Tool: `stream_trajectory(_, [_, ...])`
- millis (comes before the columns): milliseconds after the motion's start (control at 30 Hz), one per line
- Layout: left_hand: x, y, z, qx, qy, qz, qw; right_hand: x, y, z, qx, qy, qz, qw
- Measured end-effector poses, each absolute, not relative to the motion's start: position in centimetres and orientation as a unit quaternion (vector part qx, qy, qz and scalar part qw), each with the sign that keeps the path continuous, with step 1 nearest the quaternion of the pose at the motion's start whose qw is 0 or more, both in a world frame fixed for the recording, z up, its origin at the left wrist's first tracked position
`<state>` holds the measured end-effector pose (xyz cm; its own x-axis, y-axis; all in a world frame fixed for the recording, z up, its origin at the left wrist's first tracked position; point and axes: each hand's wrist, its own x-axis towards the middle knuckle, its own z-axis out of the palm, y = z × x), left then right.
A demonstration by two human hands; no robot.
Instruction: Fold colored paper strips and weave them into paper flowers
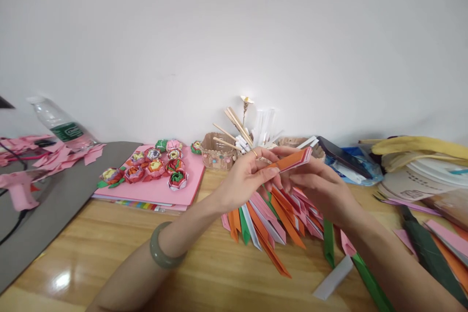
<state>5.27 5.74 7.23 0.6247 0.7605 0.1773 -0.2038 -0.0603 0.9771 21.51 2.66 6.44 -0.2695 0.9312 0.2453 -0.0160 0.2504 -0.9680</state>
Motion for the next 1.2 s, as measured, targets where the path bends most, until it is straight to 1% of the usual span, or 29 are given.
stream_trajectory(100, [5.3, 5.8, 7.0, 0.611, 0.235, 0.386, 0.650, 21.1, 2.3, 7.0, -0.330, -0.629, 0.535, 0.458])
stream_trajectory(167, [5.2, 5.8, 6.9, 0.606, 0.246, 0.400, 0.642, 20.9, 2.2, 7.2, -0.340, -0.629, 0.520, 0.468])
stream_trajectory(233, [5.2, 5.8, 6.8, 0.606, 0.264, 0.412, 0.627, 21.0, 2.2, 7.4, -0.369, -0.649, 0.470, 0.471])
stream_trajectory(367, [5.3, 5.8, 6.8, 0.616, 0.300, 0.426, 0.591, 21.5, 2.3, 7.6, -0.441, -0.706, 0.330, 0.445])
stream_trajectory(500, [5.6, 5.9, 6.9, 0.602, 0.292, 0.446, 0.595, 21.4, 2.3, 7.7, -0.475, -0.732, 0.224, 0.435])
stream_trajectory(600, [5.8, 5.9, 6.8, 0.565, 0.289, 0.462, 0.620, 21.1, 2.1, 7.6, -0.502, -0.728, 0.188, 0.427])
stream_trajectory(767, [5.9, 5.8, 6.6, 0.521, 0.282, 0.476, 0.650, 20.8, 1.9, 7.6, -0.512, -0.732, 0.179, 0.413])
stream_trajectory(900, [5.9, 5.7, 6.7, 0.480, 0.264, 0.482, 0.684, 20.6, 1.5, 7.8, -0.521, -0.744, 0.109, 0.404])
stream_trajectory(1067, [5.6, 5.9, 6.9, 0.402, 0.224, 0.427, 0.778, 20.3, 1.1, 7.9, -0.567, -0.705, 0.023, 0.427])
stream_trajectory(1200, [5.4, 6.0, 6.9, 0.338, 0.179, 0.367, 0.848, 20.5, 1.2, 7.9, -0.523, -0.730, -0.023, 0.439])
